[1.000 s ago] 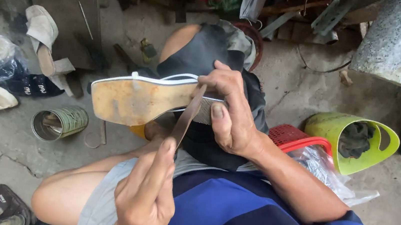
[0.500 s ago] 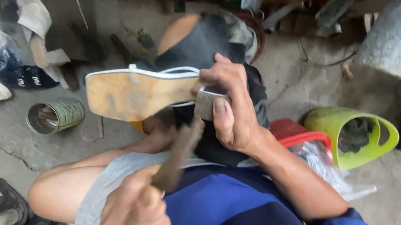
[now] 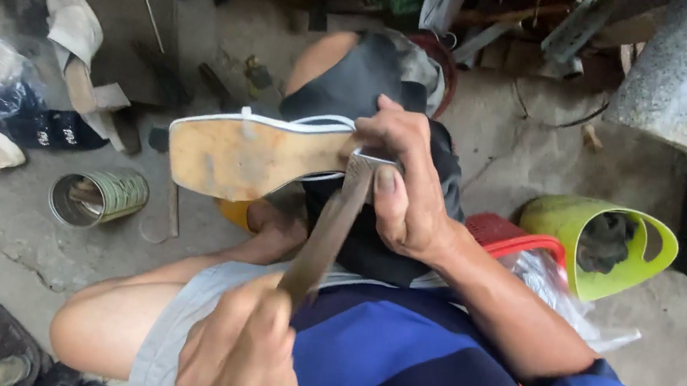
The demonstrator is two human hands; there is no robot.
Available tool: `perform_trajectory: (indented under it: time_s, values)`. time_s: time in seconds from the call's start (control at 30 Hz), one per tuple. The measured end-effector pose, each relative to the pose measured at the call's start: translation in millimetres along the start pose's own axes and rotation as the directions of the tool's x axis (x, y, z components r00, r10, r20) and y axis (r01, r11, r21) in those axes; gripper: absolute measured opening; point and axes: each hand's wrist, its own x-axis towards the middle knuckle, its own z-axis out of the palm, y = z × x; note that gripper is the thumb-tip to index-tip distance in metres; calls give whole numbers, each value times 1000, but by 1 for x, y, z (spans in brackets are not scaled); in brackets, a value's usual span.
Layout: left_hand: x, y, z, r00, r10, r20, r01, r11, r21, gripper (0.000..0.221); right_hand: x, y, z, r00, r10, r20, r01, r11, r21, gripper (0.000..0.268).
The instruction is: A person is repairing a white high-heeled sandal by manipulating the heel and sole using pliers, a hammer, and adhesive.
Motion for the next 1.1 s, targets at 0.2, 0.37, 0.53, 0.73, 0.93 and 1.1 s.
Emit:
perform_trajectory:
  time_s: [0.2,0.37,0.53,0.73,0.93,1.1]
  values:
    - [-8,-19,11,991,14,133,-15,1000,2,31,11,1,3,1000,3,-24,-3,1000,15,51]
    - [-3,-22,12,987,-8,162,-5,997,78,31,-2,4,3,998,62,-19,-62,998,-16,53]
    - [-13,-9,-10,868,-379,321,408,913,-26,25,-5,-1,5,997,64,-43,-66,997,-50,57]
    - [-8,-21,10,996,86,28,-85,995,-47,26,-7,12,8,997,62,-47,-61,998,18,62]
    - [-19,-25,17,998,55,7,-55,998,-27,29,-10,9,9,995,89,-47,-81,986,149,62]
    - [-23,-21,13,996,79,-33,-85,967,-239,24,-16,15,17,982,118,-145,-98,985,141,64]
